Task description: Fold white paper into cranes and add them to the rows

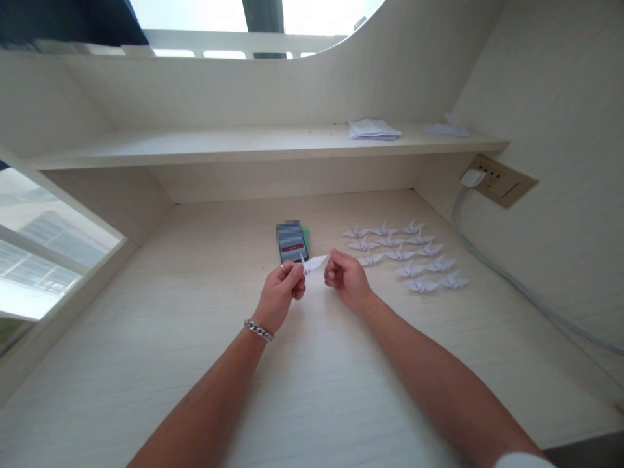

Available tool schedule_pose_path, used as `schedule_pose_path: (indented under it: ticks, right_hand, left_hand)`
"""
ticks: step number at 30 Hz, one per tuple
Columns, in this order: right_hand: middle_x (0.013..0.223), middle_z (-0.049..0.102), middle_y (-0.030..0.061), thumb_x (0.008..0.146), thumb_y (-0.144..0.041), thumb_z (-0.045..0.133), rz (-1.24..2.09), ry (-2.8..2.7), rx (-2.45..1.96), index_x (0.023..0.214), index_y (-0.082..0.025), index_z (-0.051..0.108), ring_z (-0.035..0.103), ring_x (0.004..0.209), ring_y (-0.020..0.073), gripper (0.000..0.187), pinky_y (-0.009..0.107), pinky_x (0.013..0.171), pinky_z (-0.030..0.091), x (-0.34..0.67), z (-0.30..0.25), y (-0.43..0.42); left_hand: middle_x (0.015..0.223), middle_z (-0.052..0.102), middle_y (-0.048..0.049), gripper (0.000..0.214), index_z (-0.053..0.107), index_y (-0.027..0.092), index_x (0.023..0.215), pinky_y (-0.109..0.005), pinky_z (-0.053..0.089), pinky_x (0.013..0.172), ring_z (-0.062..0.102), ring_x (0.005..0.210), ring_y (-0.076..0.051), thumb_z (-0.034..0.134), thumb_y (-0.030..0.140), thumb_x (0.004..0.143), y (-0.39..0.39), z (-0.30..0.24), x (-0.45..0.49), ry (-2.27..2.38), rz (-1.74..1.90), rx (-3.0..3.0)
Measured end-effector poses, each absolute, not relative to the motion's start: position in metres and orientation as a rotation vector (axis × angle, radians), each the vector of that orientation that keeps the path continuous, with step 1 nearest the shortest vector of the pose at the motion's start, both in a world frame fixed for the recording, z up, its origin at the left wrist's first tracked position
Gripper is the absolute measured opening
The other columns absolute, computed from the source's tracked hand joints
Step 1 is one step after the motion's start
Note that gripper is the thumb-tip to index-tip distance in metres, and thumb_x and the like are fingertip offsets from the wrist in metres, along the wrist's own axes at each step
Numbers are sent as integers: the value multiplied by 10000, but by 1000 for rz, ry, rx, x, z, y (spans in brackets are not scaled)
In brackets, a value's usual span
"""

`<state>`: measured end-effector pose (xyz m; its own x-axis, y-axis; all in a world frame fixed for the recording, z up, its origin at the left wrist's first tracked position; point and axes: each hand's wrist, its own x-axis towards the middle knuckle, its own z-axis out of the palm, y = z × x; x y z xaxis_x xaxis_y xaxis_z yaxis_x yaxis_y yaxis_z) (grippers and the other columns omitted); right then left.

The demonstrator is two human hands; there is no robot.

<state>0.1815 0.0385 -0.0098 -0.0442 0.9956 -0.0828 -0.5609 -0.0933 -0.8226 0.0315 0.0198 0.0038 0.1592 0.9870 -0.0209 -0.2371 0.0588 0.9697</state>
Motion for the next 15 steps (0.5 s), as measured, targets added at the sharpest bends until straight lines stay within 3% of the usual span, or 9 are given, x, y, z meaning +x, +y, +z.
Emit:
schedule_pose_path:
  ticks: [4,7,9,15]
  right_hand:
    - [504,473,-37,834,-437,605,1046,-989,-904,587,-193,502,407,456,90,362,238,454,316,181,-13,30]
    - [655,554,-27,778,-393,690,840,-1217,-949,827,-199,591,484,545,102,223,236,512,393,173,-15,20]
    - [756,598,-5,749,-366,719,765,-1336,-983,961,-202,601,529,585,112,294,241,530,433,168,-16,16]
    - [794,664,33,838,-360,598,677,-1370,-1128,854,-187,647,576,623,132,180,242,525,440,167,-19,19]
  left_hand:
    - [526,477,47,344,490,179,654,-206,307,443,398,457,-73,605,450,831,23,0,31,1128,1212,1223]
    - [500,476,48,349,490,182,637,-211,307,442,394,444,-77,577,448,846,23,0,32,1260,1214,1312]
    - [492,476,48,355,494,180,623,-212,309,446,395,443,-76,581,449,839,22,0,32,1309,1193,1357]
    - [551,552,28,280,599,157,707,-212,325,457,443,473,-84,630,422,792,19,6,33,1200,1092,1386]
